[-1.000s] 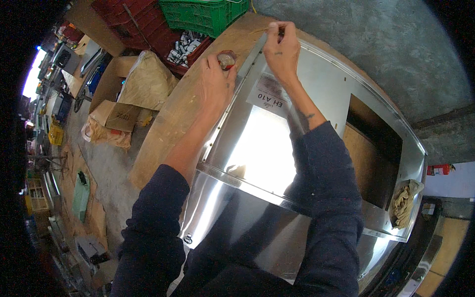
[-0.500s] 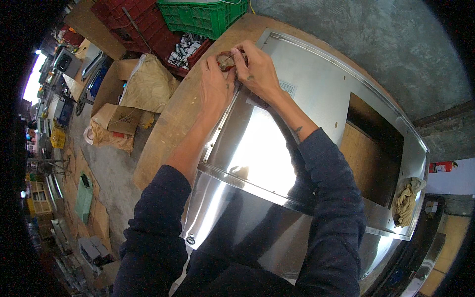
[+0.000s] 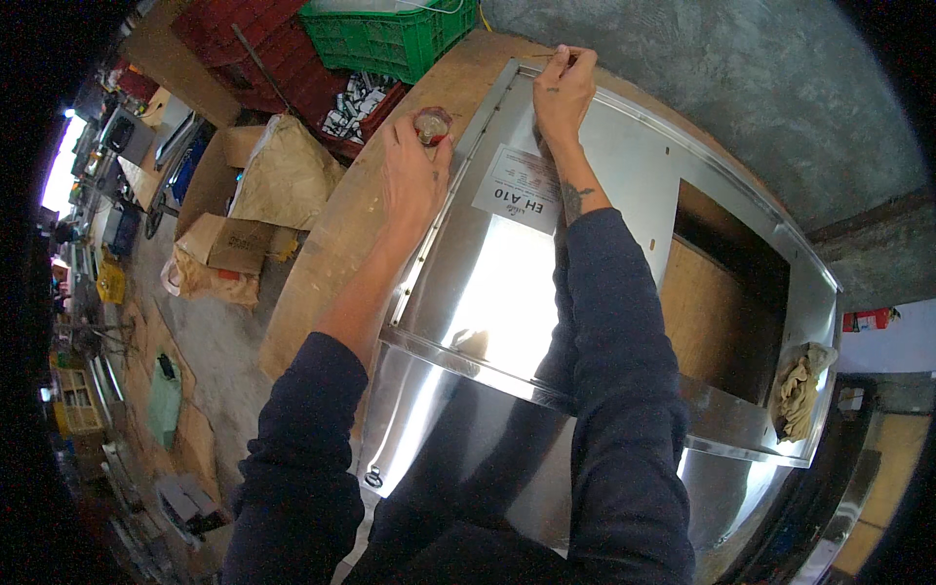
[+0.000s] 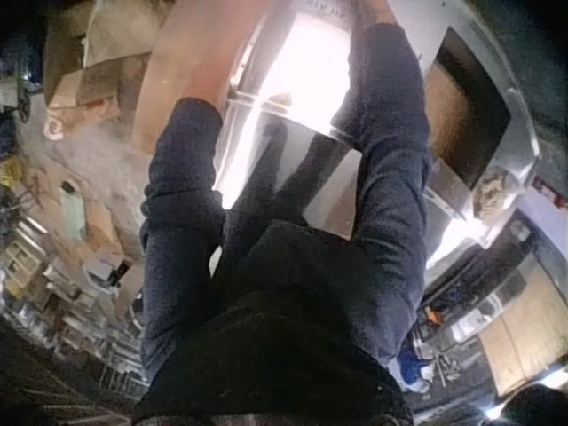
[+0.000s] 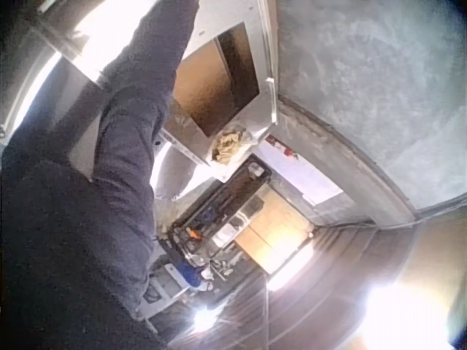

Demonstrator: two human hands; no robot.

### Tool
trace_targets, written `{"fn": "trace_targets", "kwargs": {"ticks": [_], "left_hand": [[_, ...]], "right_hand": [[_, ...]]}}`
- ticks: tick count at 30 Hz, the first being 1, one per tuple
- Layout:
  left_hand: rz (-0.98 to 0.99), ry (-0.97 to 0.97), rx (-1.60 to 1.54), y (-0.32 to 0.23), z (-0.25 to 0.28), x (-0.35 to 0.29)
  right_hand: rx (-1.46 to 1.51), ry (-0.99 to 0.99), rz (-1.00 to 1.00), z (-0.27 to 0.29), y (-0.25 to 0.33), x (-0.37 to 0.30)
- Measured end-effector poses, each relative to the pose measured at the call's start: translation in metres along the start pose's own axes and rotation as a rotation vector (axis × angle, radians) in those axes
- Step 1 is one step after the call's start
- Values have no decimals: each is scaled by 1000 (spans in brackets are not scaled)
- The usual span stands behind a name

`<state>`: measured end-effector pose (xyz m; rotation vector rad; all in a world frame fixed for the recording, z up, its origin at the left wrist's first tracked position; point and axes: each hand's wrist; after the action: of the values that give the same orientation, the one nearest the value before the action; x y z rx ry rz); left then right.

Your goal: The person applies a viscous substance from a small jar onto the edges of a stainless steel appliance using a small stick. They work along the seams and corners of the appliance, repeatedly dipping the stick into the jar to retrieve more material.

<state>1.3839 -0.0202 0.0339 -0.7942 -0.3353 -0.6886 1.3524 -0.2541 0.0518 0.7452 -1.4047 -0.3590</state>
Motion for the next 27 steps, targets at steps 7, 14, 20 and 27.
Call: {"fn": "trace_targets", "kwargs": {"ticks": [7, 14, 20, 27], "left_hand": [[5, 0, 16, 0, 1, -3], [-14, -17, 7, 0, 0, -2], [60, 73, -22, -3, 6, -1], [32, 40, -37, -1, 5, -2]], "right_hand": [[-51, 36, 16, -3, -13, -8], [-58, 82, 16, -4, -20, -6], [-40, 98, 30, -6, -21, -6], [-24, 111, 23, -6, -25, -7]]}}
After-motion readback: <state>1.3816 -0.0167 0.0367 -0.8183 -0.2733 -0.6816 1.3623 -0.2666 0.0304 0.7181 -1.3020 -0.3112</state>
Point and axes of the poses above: each hand's wrist, its own x-axis towards the middle knuckle, its own z-axis out of the back of the hand, y = z × x, and after that the axes turned 9 degrees about x, right-handed
